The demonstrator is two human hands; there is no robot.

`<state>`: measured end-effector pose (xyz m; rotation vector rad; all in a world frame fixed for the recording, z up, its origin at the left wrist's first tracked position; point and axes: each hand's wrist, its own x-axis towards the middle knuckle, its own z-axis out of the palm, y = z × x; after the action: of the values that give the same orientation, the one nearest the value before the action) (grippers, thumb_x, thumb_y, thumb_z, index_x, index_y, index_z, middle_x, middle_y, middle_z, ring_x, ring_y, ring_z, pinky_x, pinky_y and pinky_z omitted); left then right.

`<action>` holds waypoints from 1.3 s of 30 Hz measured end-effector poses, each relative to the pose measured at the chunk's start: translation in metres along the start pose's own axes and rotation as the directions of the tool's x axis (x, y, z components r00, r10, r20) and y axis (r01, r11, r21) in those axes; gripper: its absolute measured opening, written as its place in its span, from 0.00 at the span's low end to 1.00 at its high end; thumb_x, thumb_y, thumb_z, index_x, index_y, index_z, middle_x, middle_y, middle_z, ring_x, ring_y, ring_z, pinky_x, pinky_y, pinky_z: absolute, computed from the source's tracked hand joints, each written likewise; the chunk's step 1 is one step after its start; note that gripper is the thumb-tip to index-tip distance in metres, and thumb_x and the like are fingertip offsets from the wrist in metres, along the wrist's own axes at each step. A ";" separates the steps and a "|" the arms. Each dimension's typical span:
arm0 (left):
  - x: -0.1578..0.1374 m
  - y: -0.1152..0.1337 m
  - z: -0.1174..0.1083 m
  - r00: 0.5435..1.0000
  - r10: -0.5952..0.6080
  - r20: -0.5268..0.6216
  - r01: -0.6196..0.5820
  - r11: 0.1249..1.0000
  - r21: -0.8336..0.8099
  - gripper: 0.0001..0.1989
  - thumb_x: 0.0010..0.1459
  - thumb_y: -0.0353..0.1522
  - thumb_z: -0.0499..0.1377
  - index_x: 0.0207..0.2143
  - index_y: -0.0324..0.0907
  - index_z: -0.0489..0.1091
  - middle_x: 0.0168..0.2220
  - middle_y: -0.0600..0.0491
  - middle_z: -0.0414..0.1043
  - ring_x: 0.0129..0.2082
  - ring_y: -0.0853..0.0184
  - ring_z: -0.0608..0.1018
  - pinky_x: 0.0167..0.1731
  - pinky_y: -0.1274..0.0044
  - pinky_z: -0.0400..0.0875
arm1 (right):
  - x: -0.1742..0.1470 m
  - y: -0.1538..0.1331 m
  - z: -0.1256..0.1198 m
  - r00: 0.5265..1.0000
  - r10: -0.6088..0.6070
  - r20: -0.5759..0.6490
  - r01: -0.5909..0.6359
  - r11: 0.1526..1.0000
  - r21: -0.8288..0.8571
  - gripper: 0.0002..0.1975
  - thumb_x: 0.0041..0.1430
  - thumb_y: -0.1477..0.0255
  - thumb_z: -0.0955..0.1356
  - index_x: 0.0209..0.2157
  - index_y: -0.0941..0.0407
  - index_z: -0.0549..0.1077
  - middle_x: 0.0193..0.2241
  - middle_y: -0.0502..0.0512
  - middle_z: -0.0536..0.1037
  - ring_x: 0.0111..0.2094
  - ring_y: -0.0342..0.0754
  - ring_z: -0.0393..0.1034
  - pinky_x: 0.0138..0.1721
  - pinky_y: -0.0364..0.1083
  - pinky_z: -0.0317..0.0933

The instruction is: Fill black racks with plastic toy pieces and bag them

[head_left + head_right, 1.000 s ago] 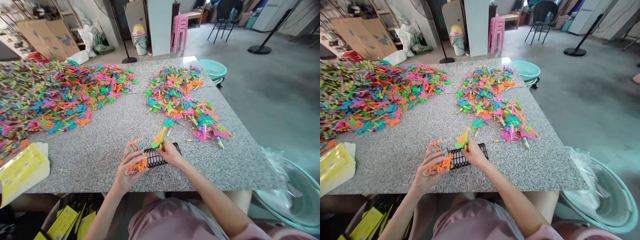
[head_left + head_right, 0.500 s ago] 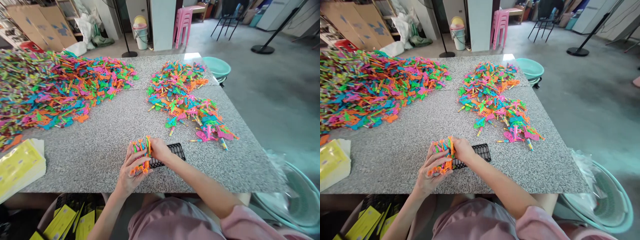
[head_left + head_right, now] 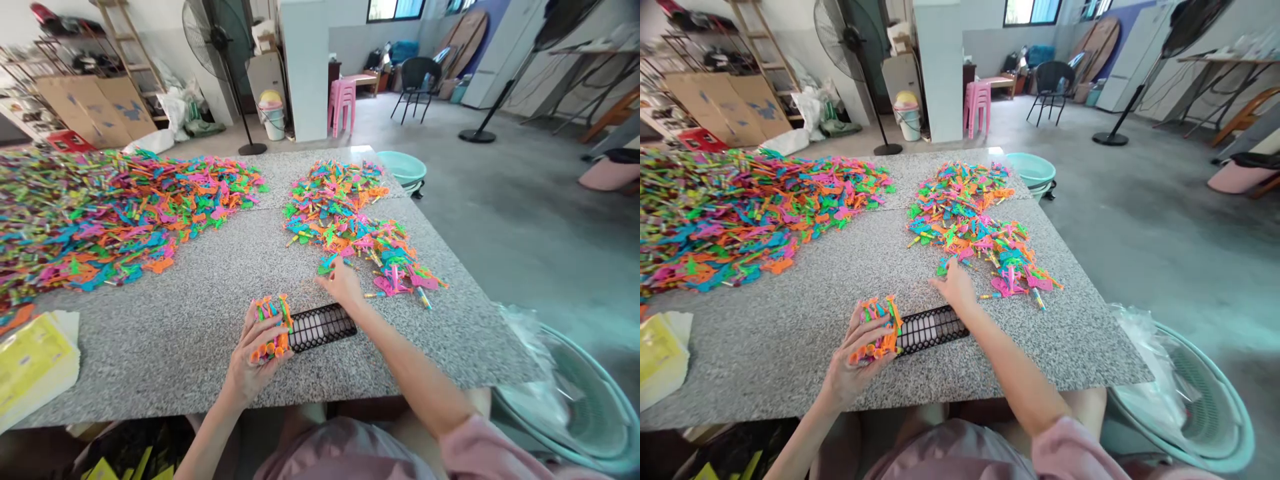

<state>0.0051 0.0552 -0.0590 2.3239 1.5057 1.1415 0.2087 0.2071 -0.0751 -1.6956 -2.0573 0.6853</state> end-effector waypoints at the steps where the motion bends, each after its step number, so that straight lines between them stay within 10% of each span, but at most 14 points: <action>1: 0.000 0.000 -0.001 1.000 0.000 0.002 0.000 1.000 -0.001 0.15 0.56 0.34 0.65 0.47 0.48 0.73 0.51 0.49 0.75 0.66 0.51 0.60 0.62 0.49 0.56 | 0.008 0.007 -0.005 0.995 0.093 -0.026 -0.094 0.994 -0.047 0.24 0.53 0.63 0.73 0.46 0.60 0.66 0.35 0.61 0.78 0.39 0.55 0.74 0.38 0.47 0.63; 8: 0.010 0.018 -0.029 1.000 0.005 -0.020 -0.005 1.000 -0.007 0.26 0.56 0.39 0.65 0.56 0.46 0.66 0.55 0.46 0.71 0.67 0.49 0.55 0.62 0.49 0.54 | 0.001 0.024 -0.007 0.988 0.150 0.033 -0.150 0.988 -0.024 0.05 0.51 0.72 0.71 0.31 0.58 0.73 0.31 0.57 0.80 0.38 0.52 0.76 0.38 0.45 0.64; 12: 0.029 0.028 -0.039 0.960 0.081 0.266 -0.114 0.987 0.110 0.26 0.54 0.42 0.65 0.55 0.50 0.68 0.55 0.50 0.72 0.65 0.49 0.59 0.65 0.49 0.44 | -0.036 0.025 -0.010 0.976 0.079 0.203 -0.128 0.962 0.240 0.06 0.54 0.70 0.69 0.27 0.55 0.68 0.22 0.49 0.76 0.25 0.47 0.74 0.30 0.44 0.65; 19: 0.036 0.029 -0.032 0.900 -0.021 0.435 -0.030 0.994 0.109 0.25 0.54 0.39 0.64 0.54 0.44 0.68 0.60 0.44 0.66 0.67 0.46 0.53 0.63 0.48 0.49 | -0.100 0.003 0.024 0.948 -0.071 0.312 -0.202 0.624 0.755 0.10 0.51 0.72 0.68 0.36 0.54 0.64 0.31 0.50 0.76 0.25 0.44 0.74 0.28 0.44 0.70; 26: 0.036 0.036 -0.031 0.875 -0.070 0.478 0.005 0.991 0.136 0.20 0.55 0.35 0.62 0.49 0.41 0.68 0.63 0.43 0.61 0.69 0.44 0.46 0.64 0.48 0.48 | -0.103 -0.032 0.039 0.960 -0.099 0.262 0.040 0.974 0.223 0.02 0.52 0.73 0.69 0.30 0.56 0.73 0.24 0.53 0.79 0.29 0.50 0.76 0.32 0.43 0.62; 31: 0.032 0.031 -0.026 0.895 -0.090 0.437 0.017 0.986 0.168 0.26 0.56 0.35 0.61 0.56 0.40 0.61 0.62 0.41 0.61 0.69 0.46 0.46 0.63 0.50 0.52 | -0.093 -0.042 0.028 0.935 -0.169 0.311 0.159 0.986 0.058 0.10 0.50 0.76 0.70 0.37 0.57 0.76 0.30 0.57 0.82 0.32 0.51 0.77 0.30 0.42 0.58; 39: 0.029 0.025 -0.020 0.918 -0.040 0.394 -0.040 0.980 0.194 0.28 0.60 0.35 0.59 0.60 0.40 0.56 0.62 0.41 0.62 0.69 0.47 0.46 0.63 0.50 0.54 | -0.087 -0.027 0.026 0.960 -0.014 0.279 -0.043 0.979 0.197 0.02 0.52 0.72 0.71 0.29 0.56 0.75 0.28 0.53 0.81 0.31 0.47 0.76 0.32 0.41 0.61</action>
<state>0.0164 0.0615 -0.0177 2.4833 1.5160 0.4857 0.1888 0.1141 -0.0791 -1.5744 -2.0734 1.1552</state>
